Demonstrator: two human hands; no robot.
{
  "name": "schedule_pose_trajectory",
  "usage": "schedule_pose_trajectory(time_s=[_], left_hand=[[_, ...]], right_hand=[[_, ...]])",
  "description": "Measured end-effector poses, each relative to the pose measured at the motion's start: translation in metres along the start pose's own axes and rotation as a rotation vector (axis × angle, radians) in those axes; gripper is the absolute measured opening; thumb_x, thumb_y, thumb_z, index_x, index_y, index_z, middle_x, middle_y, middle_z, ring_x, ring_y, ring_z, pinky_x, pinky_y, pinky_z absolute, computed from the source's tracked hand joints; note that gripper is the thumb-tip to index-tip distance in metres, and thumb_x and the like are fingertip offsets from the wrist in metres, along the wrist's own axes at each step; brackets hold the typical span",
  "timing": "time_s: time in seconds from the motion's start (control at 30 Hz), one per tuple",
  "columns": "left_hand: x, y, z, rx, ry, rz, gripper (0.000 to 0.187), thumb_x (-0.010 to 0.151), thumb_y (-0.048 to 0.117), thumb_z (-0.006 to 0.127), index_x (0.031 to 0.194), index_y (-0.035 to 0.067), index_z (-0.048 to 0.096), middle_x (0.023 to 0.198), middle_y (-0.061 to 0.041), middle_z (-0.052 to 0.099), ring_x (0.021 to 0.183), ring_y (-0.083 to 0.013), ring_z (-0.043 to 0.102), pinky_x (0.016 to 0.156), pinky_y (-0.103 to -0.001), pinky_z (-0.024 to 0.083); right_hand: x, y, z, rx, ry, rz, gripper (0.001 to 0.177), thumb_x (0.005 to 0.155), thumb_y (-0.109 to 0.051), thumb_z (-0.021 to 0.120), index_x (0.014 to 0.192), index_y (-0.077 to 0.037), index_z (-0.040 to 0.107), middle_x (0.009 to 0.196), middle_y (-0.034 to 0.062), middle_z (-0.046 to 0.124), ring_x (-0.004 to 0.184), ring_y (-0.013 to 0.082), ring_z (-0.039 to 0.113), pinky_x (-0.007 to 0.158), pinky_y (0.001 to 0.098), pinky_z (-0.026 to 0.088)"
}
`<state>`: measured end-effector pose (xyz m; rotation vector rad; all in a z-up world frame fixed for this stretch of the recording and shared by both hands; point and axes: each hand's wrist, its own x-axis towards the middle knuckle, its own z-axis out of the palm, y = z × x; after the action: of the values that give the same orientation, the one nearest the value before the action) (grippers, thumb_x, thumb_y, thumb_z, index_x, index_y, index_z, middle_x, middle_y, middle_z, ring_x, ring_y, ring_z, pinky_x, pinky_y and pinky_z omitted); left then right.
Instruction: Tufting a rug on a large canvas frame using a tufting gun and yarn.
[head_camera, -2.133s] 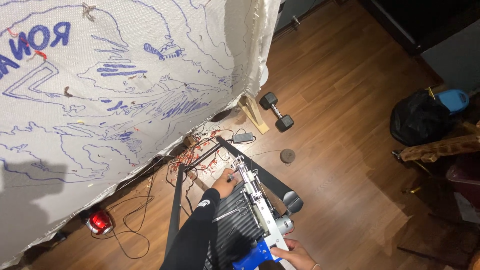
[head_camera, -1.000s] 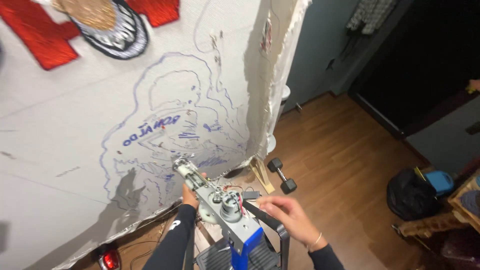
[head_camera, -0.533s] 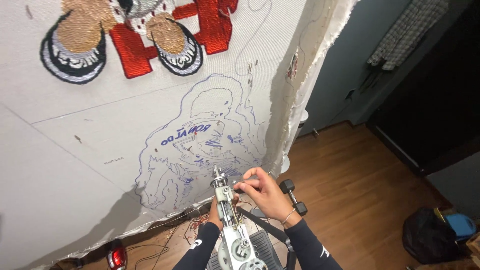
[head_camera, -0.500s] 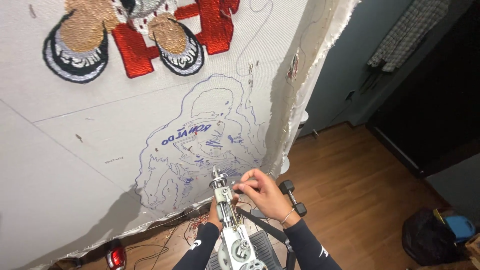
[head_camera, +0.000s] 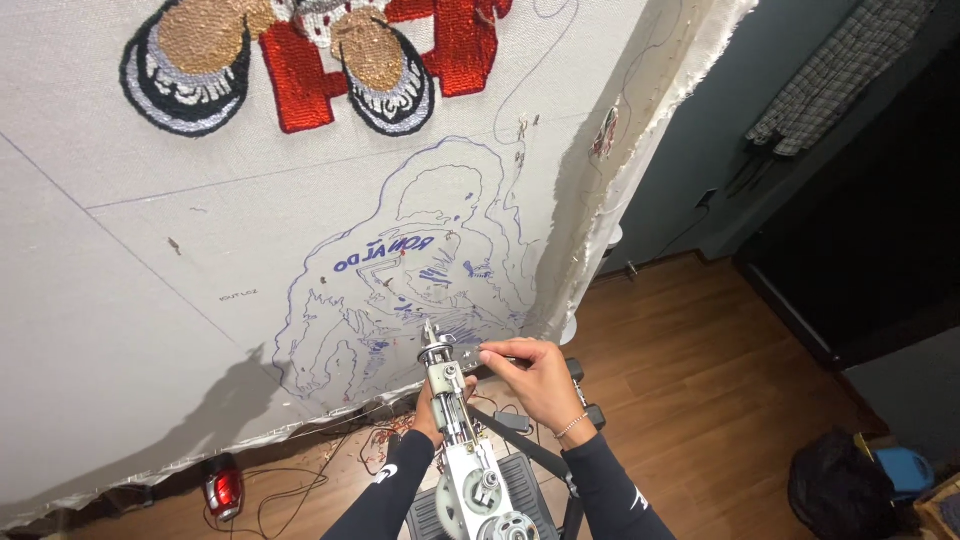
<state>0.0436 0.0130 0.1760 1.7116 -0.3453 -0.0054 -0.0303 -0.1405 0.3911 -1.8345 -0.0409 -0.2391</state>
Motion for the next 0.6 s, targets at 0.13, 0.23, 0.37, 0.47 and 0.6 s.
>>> schedule_pose_trajectory(time_s=[0.13, 0.23, 0.37, 0.47, 0.6], left_hand=[[0.007, -0.007, -0.002, -0.641, 0.045, -0.380, 0.024, 0.087, 0.026, 0.073, 0.090, 0.006, 0.061, 0.076, -0.007, 0.066, 0.068, -0.0148, 0.063, 0.059, -0.025, 0.053], [0.005, -0.002, -0.004, -1.102, -0.007, -0.591, 0.019, 0.086, 0.019, 0.073, 0.090, 0.005, 0.061, 0.082, -0.008, 0.068, 0.075, -0.0175, 0.069, 0.065, -0.026, 0.056], [0.001, 0.061, -0.024, -0.445, -0.149, -0.339, 0.023, 0.094, 0.019, 0.078, 0.098, 0.001, 0.064, 0.087, -0.007, 0.066, 0.078, -0.0147, 0.067, 0.066, -0.026, 0.058], [0.001, 0.088, -0.028, -0.333, -0.202, -0.241, 0.029, 0.093, 0.023, 0.075, 0.113, 0.003, 0.068, 0.096, -0.004, 0.072, 0.086, -0.0090, 0.069, 0.072, -0.022, 0.057], [0.005, 0.077, -0.022, -0.328, -0.213, -0.187, 0.037, 0.089, 0.023, 0.077, 0.119, 0.004, 0.065, 0.102, 0.003, 0.074, 0.090, -0.0028, 0.066, 0.074, -0.020, 0.054]], right_hand=[[0.000, 0.004, 0.009, 0.052, -0.027, 0.074, 0.022, 0.087, -0.012, 0.077, 0.105, 0.000, 0.081, 0.086, 0.0019, 0.078, 0.077, 0.0067, 0.065, 0.067, 0.0222, 0.050], [0.001, 0.017, 0.012, 0.108, -0.028, 0.057, 0.022, 0.091, -0.013, 0.075, 0.108, 0.001, 0.081, 0.087, 0.0045, 0.077, 0.079, 0.0073, 0.064, 0.070, 0.0223, 0.051], [0.004, 0.044, 0.012, 0.258, 0.006, 0.187, 0.027, 0.093, -0.013, 0.073, 0.115, 0.001, 0.078, 0.098, 0.0059, 0.078, 0.086, 0.0065, 0.066, 0.076, 0.0214, 0.052], [0.004, 0.047, 0.017, 0.397, 0.053, 0.307, 0.031, 0.091, -0.012, 0.072, 0.119, 0.003, 0.075, 0.101, 0.0081, 0.079, 0.089, 0.0094, 0.070, 0.079, 0.0228, 0.054], [0.005, 0.061, 0.032, 0.574, 0.114, 0.297, 0.035, 0.090, -0.010, 0.070, 0.123, 0.004, 0.068, 0.102, 0.0104, 0.080, 0.093, 0.0111, 0.072, 0.083, 0.0230, 0.056]])
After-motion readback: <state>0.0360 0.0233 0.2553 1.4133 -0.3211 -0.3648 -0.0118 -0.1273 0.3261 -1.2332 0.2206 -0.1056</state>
